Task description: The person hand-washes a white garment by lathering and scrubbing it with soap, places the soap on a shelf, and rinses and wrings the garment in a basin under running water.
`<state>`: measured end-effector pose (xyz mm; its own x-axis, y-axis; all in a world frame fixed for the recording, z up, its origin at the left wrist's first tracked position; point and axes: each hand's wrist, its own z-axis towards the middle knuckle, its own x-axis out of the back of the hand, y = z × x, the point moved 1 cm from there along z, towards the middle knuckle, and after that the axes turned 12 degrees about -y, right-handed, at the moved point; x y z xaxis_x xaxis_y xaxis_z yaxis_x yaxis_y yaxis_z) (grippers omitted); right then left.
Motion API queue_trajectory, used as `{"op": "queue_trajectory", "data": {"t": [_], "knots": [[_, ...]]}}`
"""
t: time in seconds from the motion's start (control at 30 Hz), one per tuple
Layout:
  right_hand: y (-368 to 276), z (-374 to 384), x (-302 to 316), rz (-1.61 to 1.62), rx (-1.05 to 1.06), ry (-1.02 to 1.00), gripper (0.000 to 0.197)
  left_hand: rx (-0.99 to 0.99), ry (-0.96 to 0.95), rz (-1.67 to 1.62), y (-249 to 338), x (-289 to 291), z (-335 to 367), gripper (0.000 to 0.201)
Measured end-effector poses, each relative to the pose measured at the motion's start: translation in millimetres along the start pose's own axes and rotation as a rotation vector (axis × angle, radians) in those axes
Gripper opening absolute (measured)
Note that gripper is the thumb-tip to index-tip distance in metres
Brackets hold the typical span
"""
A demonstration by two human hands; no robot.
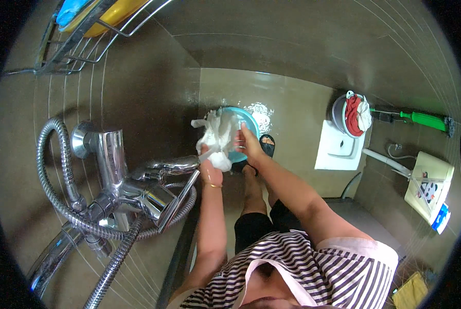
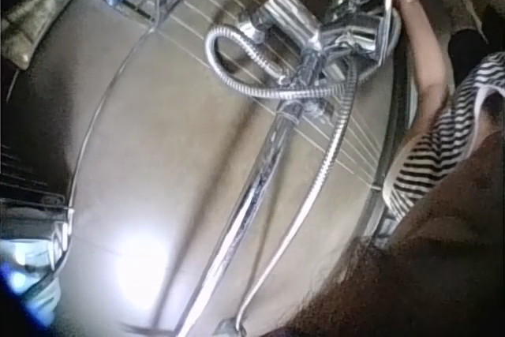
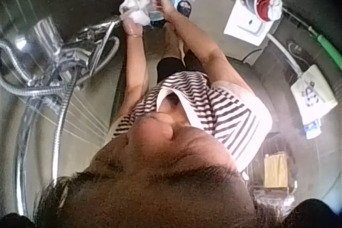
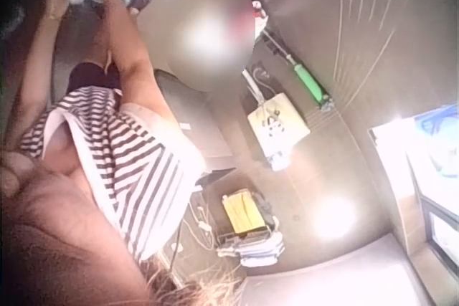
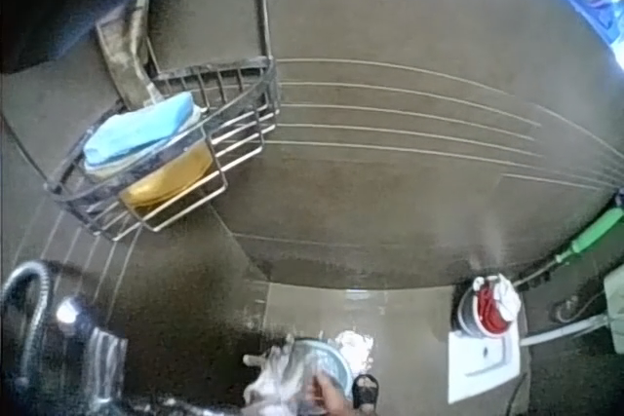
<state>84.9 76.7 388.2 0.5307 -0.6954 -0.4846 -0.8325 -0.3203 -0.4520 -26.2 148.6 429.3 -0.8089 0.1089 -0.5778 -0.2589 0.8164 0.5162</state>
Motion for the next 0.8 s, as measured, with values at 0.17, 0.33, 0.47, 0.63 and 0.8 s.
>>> {"op": "queue_trajectory", "data": {"t": [0.17,0.33,0.47,0.63,0.8], "knots": [[-14.7,2.9,-29.2,-0.263,-0.131,-0.089,0.065,-0.009,-0.087,0.205,-18.8,-12.9,-42.0,0.041],[-21.9,-24.9,-43.0,-0.116,-0.204,-0.2,0.074,0.112,0.036,0.259,-4.4,48.6,-11.5,0.054],[0.3,-17.9,-58.8,-0.551,-0.036,-0.143,0.08,-0.238,-0.102,0.325,-26.1,34.0,9.3,0.046],[-29.8,-55.6,-79.3,-1.087,0.418,-0.058,0.033,-0.113,-0.227,0.275,-24.6,19.1,17.5,0.043],[-46.2,-74.1,-82.4,-1.187,0.439,-0.157,0.024,0.107,-0.463,0.062,-40.9,52.6,23.9,0.034]]}}
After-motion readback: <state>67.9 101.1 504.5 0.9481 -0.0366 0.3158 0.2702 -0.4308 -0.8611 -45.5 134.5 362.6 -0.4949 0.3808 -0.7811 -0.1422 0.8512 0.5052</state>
